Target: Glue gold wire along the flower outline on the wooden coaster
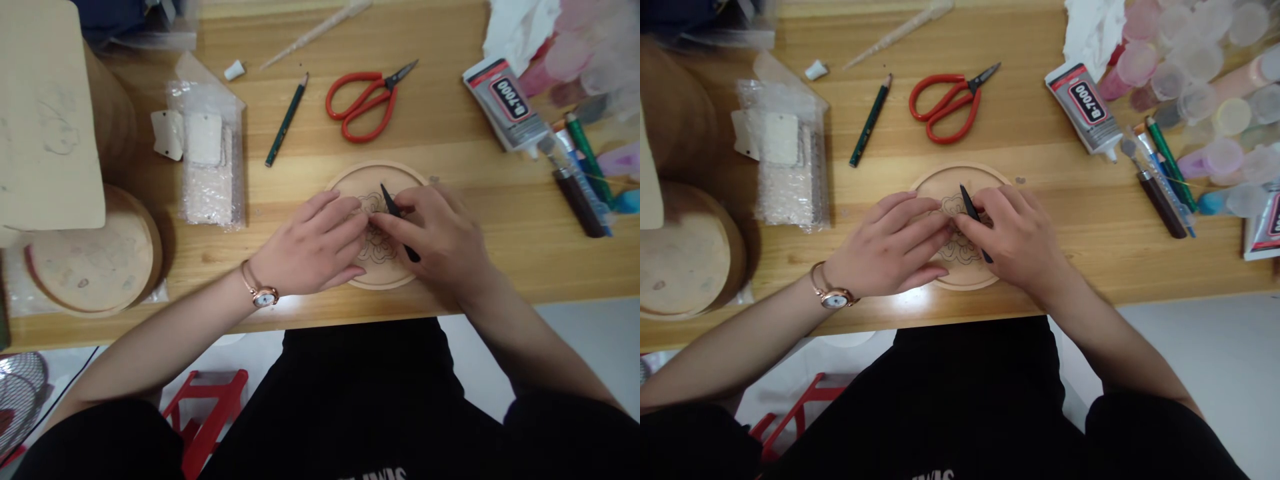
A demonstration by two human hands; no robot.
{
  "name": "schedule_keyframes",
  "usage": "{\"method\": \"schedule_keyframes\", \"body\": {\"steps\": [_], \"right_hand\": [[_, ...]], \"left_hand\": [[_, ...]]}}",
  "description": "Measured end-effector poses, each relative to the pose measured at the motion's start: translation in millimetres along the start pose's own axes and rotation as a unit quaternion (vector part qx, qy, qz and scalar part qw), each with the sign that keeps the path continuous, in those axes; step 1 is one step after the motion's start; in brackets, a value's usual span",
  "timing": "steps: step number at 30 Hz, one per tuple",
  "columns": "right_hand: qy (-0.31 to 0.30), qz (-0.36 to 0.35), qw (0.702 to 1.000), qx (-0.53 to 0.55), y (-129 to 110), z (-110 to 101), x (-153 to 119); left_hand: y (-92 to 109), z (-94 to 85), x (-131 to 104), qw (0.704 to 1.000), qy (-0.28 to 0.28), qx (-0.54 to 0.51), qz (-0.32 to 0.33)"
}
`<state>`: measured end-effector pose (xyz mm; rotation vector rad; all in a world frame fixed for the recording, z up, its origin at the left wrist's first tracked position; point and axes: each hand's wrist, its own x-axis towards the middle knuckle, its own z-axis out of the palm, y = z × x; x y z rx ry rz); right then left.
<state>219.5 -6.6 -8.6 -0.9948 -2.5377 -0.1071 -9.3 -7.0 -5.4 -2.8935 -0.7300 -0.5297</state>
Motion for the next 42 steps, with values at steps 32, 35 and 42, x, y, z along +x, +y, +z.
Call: {"method": "schedule_keyframes", "body": {"steps": [32,35,42], "right_hand": [[0.092,0.142,0.975,0.143,13.0,-4.1,1.8],[0.101,0.147,0.973,0.145,12.8,-4.1,0.8],[0.092,0.131,0.975,0.153,9.5,-1.4,0.5]], "left_hand": [[-1.6,-9.0,2.5,0.998,-0.025,0.000,0.049],[-1.4,-9.6,2.9,0.998,-0.038,-0.002,0.047],[-1.4,-9.4,5.3,0.998,-0.027,0.006,0.051]]}}
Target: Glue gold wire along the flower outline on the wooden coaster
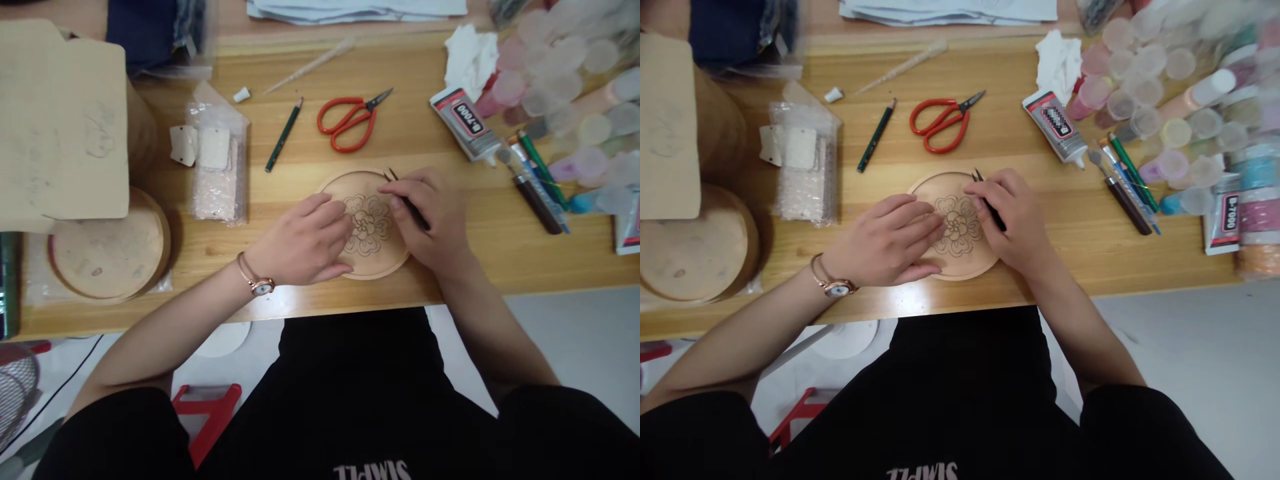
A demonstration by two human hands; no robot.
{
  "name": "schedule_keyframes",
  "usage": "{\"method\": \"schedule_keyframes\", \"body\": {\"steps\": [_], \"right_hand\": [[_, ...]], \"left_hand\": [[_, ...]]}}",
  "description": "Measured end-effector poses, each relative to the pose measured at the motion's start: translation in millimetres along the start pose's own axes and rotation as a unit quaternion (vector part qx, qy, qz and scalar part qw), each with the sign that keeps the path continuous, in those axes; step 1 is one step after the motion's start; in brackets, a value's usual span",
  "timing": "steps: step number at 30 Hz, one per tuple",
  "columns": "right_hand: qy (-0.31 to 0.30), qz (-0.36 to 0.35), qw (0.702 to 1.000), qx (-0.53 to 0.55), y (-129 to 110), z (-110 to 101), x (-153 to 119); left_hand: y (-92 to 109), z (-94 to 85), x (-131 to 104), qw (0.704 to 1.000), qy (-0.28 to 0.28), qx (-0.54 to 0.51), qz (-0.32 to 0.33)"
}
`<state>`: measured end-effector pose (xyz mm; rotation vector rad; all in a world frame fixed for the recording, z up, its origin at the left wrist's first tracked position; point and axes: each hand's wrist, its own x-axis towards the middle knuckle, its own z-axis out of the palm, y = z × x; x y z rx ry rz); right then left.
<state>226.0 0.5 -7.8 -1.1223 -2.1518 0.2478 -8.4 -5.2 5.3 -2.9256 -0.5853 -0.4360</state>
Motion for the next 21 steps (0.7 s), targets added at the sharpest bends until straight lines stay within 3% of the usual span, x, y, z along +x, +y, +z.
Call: {"method": "schedule_keyframes", "body": {"steps": [11,21], "right_hand": [[-0.039,0.050,0.998,0.030,-0.3,-1.9,2.5],[0.013,0.122,0.982,0.144,7.3,2.2,-2.3]], "left_hand": [[-1.8,1.9,1.1,0.999,0.037,-0.008,0.003],[-1.0,6.2,-0.2,0.998,0.058,-0.009,0.018]]}}
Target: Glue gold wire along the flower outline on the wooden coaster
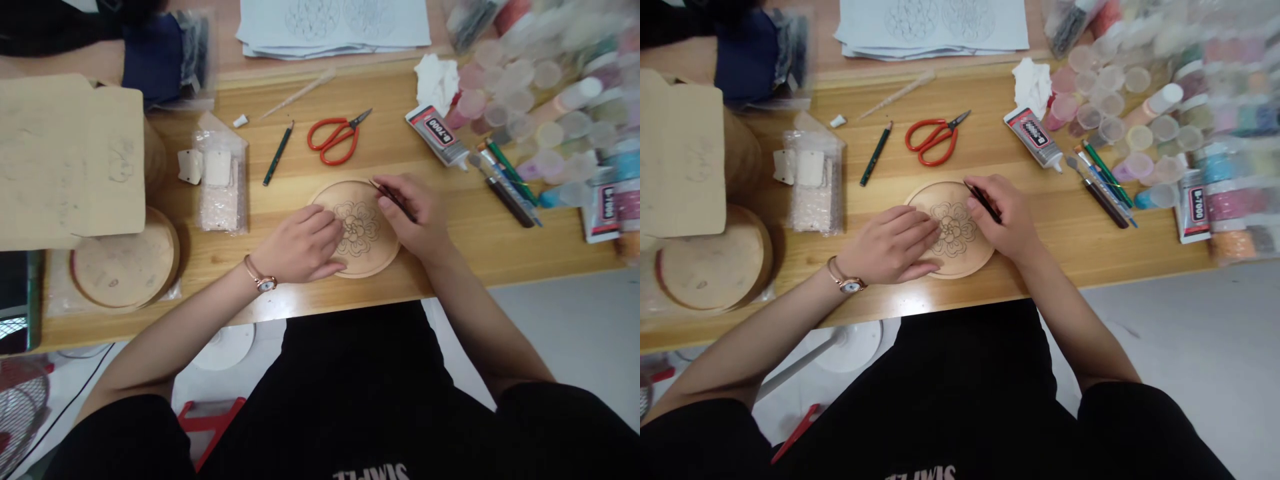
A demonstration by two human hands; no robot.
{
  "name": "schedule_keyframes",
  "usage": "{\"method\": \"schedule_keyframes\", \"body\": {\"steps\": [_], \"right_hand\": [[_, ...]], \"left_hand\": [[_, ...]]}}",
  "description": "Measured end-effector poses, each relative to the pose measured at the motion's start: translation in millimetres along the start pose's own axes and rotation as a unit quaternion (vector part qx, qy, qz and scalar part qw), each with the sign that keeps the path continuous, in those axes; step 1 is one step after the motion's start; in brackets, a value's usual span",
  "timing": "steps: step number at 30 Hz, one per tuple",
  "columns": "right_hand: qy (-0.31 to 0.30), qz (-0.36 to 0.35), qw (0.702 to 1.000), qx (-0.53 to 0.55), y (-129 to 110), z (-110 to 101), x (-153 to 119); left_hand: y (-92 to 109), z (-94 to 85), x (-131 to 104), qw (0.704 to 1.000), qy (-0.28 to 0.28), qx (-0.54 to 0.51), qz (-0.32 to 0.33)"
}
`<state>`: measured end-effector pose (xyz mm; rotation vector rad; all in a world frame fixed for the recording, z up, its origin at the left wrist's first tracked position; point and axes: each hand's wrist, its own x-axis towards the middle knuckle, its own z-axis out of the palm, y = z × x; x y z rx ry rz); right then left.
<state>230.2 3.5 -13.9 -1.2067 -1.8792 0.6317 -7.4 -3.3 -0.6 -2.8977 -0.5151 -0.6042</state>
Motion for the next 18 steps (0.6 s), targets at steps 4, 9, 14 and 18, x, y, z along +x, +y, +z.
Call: {"method": "schedule_keyframes", "body": {"steps": [4,9,14,18], "right_hand": [[0.039,0.040,0.997,0.044,4.2,-1.0,-0.7],[0.125,0.087,0.988,0.002,-7.2,-11.1,-4.4],[0.146,0.076,0.980,-0.108,-35.3,-19.0,-21.9],[0.124,0.086,0.978,-0.146,-47.2,-13.7,-41.0]], "left_hand": [[1.4,3.0,0.1,1.000,0.009,-0.007,0.002],[3.2,3.4,1.8,1.000,0.021,0.006,0.005],[4.4,2.9,3.0,0.999,0.021,0.028,0.008],[4.9,3.1,2.4,0.999,0.016,0.037,0.013]]}}
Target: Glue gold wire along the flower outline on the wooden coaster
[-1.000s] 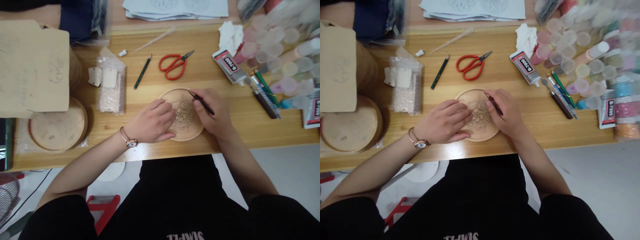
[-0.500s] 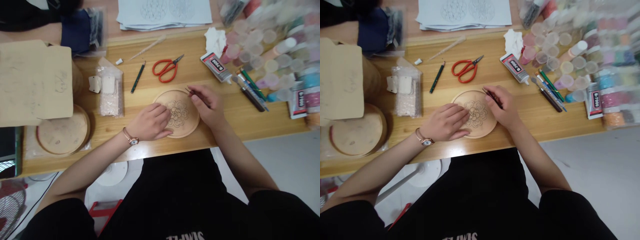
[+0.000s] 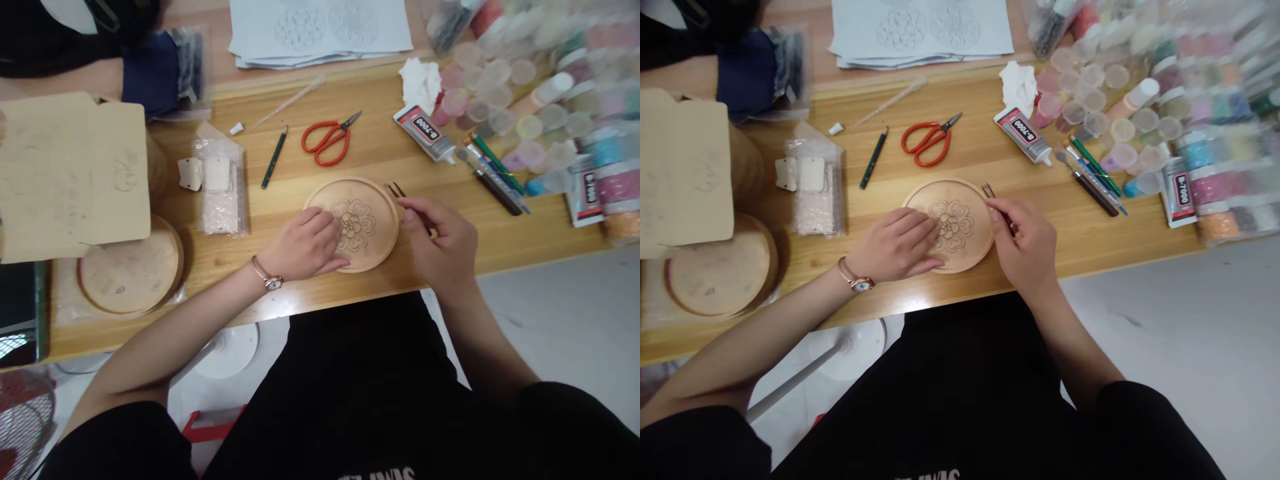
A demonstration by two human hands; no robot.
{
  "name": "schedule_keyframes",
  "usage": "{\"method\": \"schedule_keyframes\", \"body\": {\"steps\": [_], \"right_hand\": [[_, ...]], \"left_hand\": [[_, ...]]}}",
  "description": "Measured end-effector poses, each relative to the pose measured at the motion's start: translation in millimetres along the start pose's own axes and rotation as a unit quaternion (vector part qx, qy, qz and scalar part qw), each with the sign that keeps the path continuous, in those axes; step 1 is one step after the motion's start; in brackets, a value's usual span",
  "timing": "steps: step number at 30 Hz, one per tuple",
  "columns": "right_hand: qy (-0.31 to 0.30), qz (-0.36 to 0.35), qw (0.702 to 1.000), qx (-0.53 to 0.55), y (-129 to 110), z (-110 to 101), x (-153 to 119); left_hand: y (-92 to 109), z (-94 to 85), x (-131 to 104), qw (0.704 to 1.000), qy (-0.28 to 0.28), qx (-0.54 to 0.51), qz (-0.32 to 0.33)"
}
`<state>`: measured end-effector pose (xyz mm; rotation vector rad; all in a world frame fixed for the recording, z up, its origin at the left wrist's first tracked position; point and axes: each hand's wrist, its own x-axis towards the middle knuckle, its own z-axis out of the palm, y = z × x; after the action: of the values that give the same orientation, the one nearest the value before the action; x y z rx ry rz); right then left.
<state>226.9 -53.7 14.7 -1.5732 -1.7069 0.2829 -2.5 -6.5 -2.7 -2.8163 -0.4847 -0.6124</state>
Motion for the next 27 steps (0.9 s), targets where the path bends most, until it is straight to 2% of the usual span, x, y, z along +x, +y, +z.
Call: {"method": "schedule_keyframes", "body": {"steps": [6,9,17,27], "right_hand": [[-0.018,-0.014,0.990,-0.141,6.1,12.1,-20.9],[-0.012,-0.018,0.984,-0.176,9.3,16.6,-23.9],[-0.004,-0.087,0.982,-0.168,15.6,16.6,-18.4],[-0.059,-0.118,0.983,-0.126,35.4,22.1,17.7]], "left_hand": [[0.0,2.7,-2.1,1.000,0.022,0.000,-0.007],[0.2,3.5,-2.4,1.000,0.023,-0.003,-0.009],[7.8,1.5,0.5,0.999,-0.003,0.038,-0.015],[31.9,5.2,14.6,0.992,-0.016,0.090,-0.085]]}}
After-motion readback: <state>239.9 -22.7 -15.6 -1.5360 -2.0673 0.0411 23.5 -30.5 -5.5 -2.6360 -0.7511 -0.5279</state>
